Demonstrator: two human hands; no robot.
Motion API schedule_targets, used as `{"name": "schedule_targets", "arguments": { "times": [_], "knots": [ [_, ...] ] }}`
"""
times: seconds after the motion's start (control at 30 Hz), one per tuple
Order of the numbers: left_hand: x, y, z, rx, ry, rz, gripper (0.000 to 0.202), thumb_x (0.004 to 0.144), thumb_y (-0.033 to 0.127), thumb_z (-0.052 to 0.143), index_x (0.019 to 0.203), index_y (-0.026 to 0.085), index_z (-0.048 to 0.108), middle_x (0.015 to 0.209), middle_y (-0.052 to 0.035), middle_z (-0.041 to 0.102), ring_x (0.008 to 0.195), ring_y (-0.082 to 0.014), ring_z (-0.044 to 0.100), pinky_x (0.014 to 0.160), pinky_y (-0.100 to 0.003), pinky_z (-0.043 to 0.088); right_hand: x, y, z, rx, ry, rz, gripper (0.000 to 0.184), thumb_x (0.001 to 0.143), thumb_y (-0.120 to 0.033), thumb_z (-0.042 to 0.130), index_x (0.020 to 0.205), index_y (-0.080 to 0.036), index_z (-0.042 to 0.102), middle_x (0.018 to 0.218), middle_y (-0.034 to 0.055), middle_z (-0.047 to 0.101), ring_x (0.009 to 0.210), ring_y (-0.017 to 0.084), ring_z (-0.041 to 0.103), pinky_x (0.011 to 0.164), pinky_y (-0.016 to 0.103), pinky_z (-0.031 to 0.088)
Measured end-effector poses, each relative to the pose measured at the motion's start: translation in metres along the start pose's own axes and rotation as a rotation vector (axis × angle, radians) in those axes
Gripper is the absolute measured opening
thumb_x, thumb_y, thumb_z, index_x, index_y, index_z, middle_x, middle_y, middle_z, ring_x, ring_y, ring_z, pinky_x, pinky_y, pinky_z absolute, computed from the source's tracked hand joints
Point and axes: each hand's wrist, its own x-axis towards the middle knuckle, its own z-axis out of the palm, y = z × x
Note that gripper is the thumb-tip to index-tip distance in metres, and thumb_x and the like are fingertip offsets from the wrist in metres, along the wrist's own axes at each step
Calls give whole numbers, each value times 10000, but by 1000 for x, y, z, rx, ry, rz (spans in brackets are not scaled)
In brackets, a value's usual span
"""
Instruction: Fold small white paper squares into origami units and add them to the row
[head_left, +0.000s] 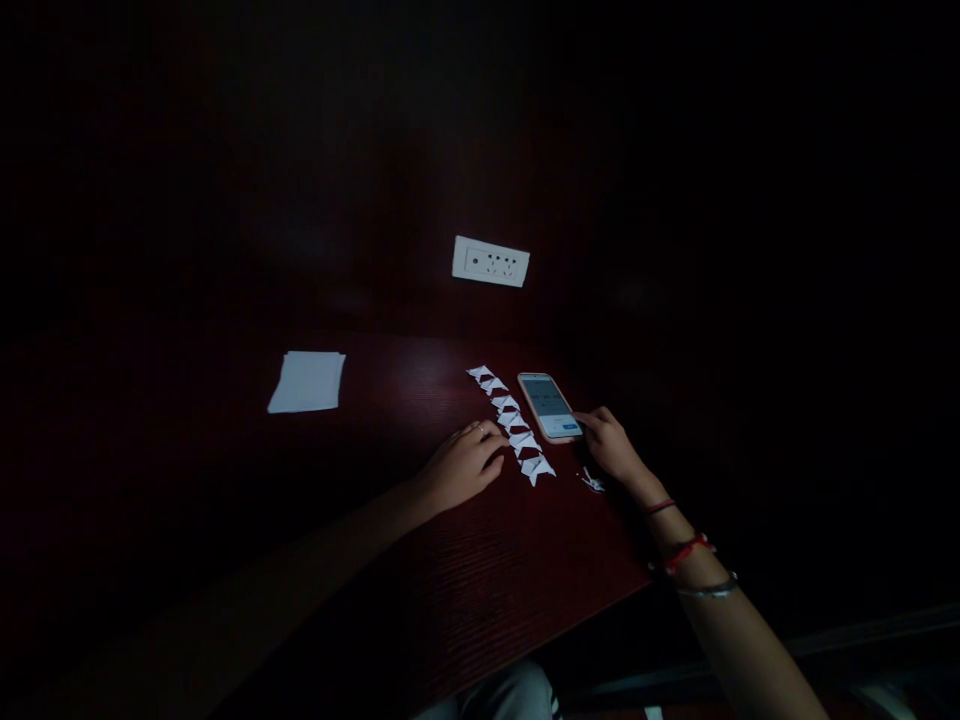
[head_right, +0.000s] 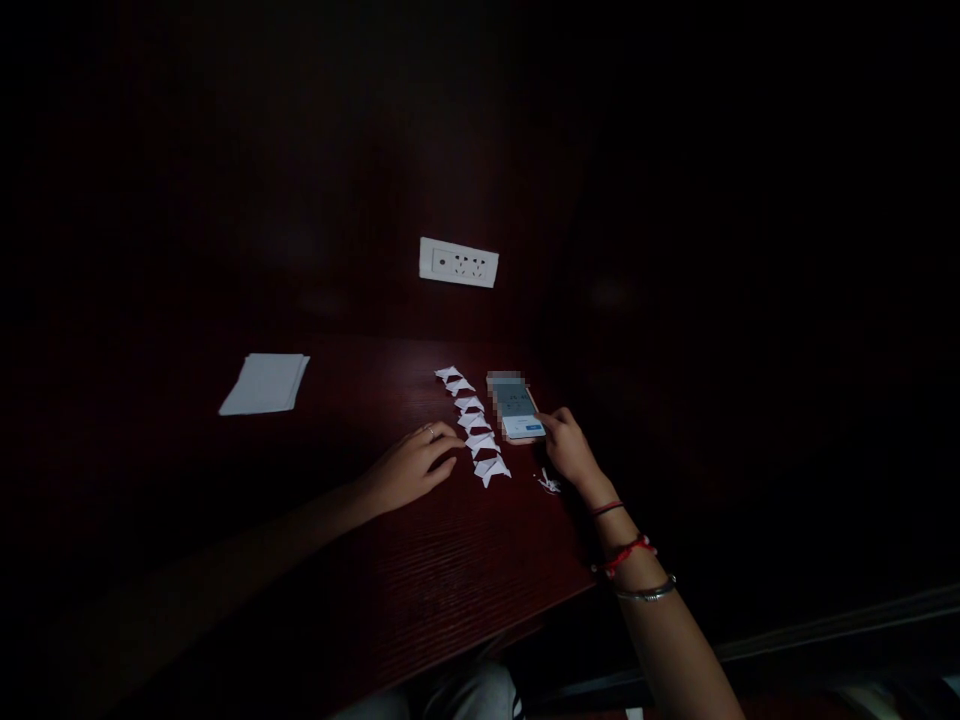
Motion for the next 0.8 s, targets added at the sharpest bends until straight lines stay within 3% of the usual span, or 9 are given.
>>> {"name": "schedule_targets", "arguments": {
  "times": [0.17, 0.4, 0.5, 0.57, 0.63, 0.8],
  "knots": [
    [-13, -23, -17, 49, -17, -21, 220, 813, 177, 440, 1014, 198, 530, 1019, -38, 500, 954, -176, 482, 885, -335, 373, 16, -10, -2, 21, 16, -16, 386, 741, -51, 386, 1045, -158, 598, 927, 79, 507, 839, 163, 537, 812, 295, 440],
    [-76, -91, -86, 181, 32, -181, 239, 839, 229, 390, 1043, 200, 510, 1092, -55, 468, 1023, -208, 442, 894, -388, 363, 55, -36, 13, 60, -24, -79, 402, 734, -67, 408, 1084, -178, 572, 1014, 80, 558, 933, 194, 540, 836, 317, 425],
    [-91, -106, -100, 213, 77, -246, 239, 850, 248, 370, 1036, 192, 509, 1094, -67, 458, 1015, -219, 443, 871, -407, 377, 73, -35, 16, 55, -37, -61, 483, 714, -42, 414, 1174, -170, 493, 1072, 84, 579, 983, 209, 534, 875, 338, 400],
    [-83, -106, -96, 202, 77, -242, 234, 848, 259, 379, 1022, 190, 520, 1086, -67, 468, 1001, -214, 458, 862, -395, 389, 85, -28, 17, 43, -47, -27, 544, 703, -22, 396, 1234, -143, 417, 1060, 97, 598, 968, 211, 553, 856, 336, 412],
    [-62, -98, -83, 163, 51, -199, 235, 839, 273, 413, 1036, 202, 520, 1105, -52, 476, 1018, -195, 466, 886, -359, 384, 95, -19, 18, 23, -63, -6, 569, 699, -17, 388, 1260, -112, 373, 1051, 119, 606, 965, 222, 563, 840, 336, 420],
    [23, -67, -35, 72, 47, -104, 330, 845, 349, 444, 1149, 222, 451, 1231, -48, 419, 1098, -165, 439, 920, -298, 374, 103, -8, 26, -9, -109, -19, 587, 685, -9, 406, 1260, -118, 364, 1070, 117, 603, 964, 218, 574, 833, 328, 430]
  ]
}}
